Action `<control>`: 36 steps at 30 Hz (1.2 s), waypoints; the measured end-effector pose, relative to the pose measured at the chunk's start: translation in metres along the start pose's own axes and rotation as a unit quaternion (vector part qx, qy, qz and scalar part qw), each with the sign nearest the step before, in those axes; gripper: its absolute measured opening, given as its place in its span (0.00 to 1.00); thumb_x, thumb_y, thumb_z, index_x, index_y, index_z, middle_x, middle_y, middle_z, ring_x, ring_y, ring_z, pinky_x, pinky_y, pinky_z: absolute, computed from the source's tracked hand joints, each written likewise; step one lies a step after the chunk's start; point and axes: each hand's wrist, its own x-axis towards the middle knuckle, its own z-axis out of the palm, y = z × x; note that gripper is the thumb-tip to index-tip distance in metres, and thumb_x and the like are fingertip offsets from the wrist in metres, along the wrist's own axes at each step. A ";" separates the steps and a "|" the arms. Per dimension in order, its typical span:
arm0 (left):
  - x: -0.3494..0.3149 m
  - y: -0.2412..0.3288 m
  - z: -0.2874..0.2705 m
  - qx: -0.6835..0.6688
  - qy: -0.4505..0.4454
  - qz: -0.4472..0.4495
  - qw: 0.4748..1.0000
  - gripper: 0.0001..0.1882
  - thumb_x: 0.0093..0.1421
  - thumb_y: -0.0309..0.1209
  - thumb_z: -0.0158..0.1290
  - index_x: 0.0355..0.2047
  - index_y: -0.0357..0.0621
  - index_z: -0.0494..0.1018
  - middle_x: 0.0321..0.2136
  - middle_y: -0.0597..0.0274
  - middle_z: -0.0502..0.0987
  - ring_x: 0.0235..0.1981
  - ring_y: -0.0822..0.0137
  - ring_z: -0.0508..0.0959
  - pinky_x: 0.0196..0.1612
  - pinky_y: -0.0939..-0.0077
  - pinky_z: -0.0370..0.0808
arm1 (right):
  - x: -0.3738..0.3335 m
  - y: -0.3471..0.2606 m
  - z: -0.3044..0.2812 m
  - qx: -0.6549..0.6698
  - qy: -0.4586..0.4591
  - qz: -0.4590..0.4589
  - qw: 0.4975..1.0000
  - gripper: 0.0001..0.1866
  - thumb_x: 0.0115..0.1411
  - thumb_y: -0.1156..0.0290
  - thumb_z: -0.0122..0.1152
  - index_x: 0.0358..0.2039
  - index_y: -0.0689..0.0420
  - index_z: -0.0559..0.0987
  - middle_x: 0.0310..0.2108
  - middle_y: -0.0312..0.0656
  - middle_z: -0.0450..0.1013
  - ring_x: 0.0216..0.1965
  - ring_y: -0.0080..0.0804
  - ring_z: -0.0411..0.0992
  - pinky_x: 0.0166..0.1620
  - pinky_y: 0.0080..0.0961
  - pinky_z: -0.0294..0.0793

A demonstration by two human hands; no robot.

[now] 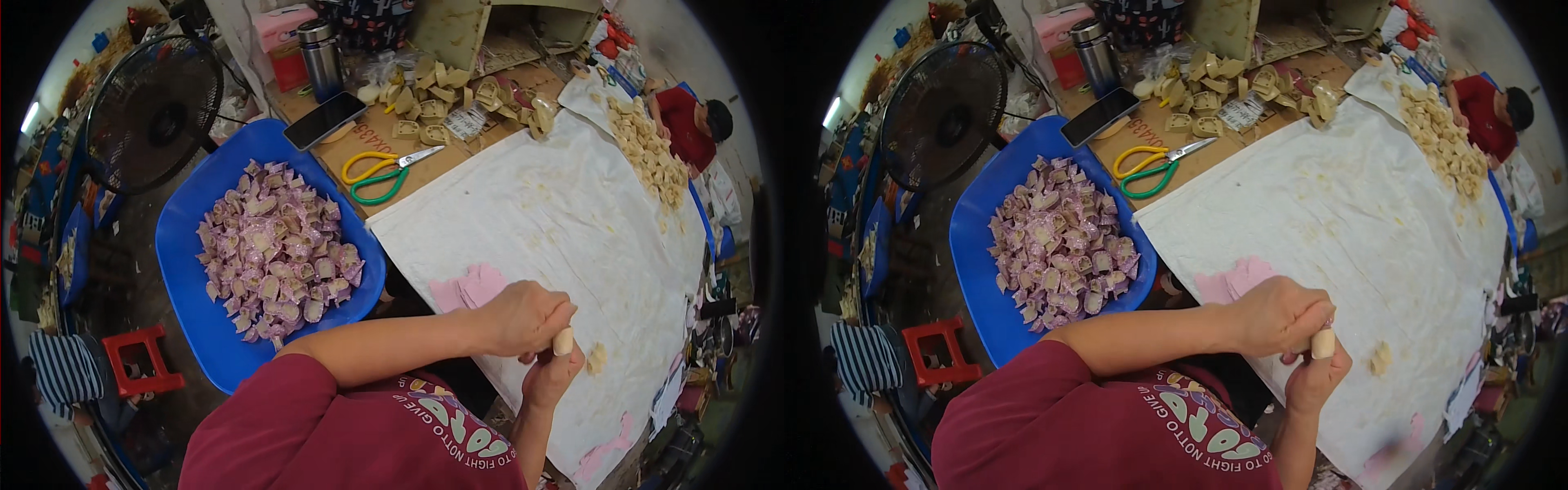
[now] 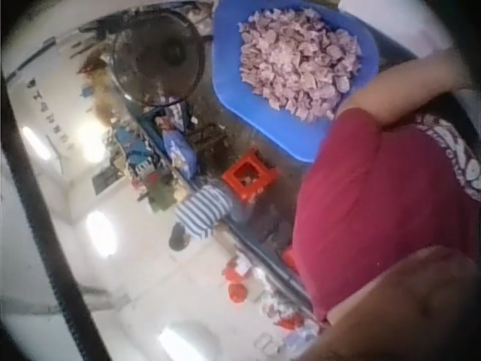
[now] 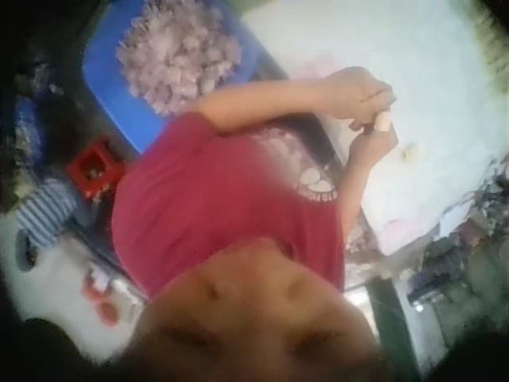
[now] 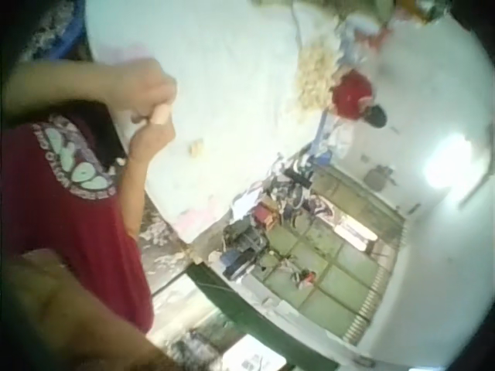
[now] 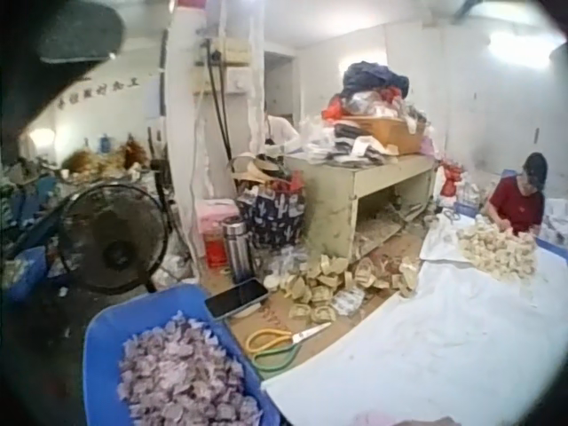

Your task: The person wraps small beige objects in pink paper wrappers by hand. They pick up a wrapper and an object, fold the wrapper around the object, and place the wrapped item into a blue bin. The process is repeated continuously throughout the clip.

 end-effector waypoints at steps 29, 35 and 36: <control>-0.002 -0.004 -0.015 -0.225 0.029 -0.162 0.960 0.11 0.65 0.30 0.51 0.42 0.33 0.71 0.29 0.58 0.78 0.24 0.73 0.79 0.29 0.78 0.79 | 0.021 -0.012 -0.008 0.043 -0.057 -0.008 0.997 0.15 0.56 0.74 0.64 0.43 0.62 0.73 0.36 0.37 0.75 0.38 0.22 0.72 0.44 0.22 0.72; -0.001 -0.003 -0.021 -0.250 -0.005 -0.186 0.950 0.12 0.65 0.34 0.53 0.34 0.35 0.74 0.25 0.61 0.78 0.20 0.76 0.77 0.25 0.82 0.77 | 0.021 -0.015 -0.011 -0.049 -0.088 -0.031 0.994 0.16 0.53 0.73 0.66 0.41 0.60 0.73 0.34 0.36 0.75 0.36 0.21 0.71 0.42 0.22 0.71; -0.001 -0.002 -0.020 -0.240 0.001 -0.187 0.953 0.12 0.65 0.34 0.53 0.33 0.35 0.74 0.25 0.61 0.78 0.20 0.77 0.76 0.25 0.82 0.76 | 0.020 -0.015 -0.010 -0.042 -0.087 -0.028 0.995 0.16 0.53 0.73 0.66 0.41 0.60 0.73 0.33 0.36 0.75 0.36 0.21 0.71 0.41 0.22 0.71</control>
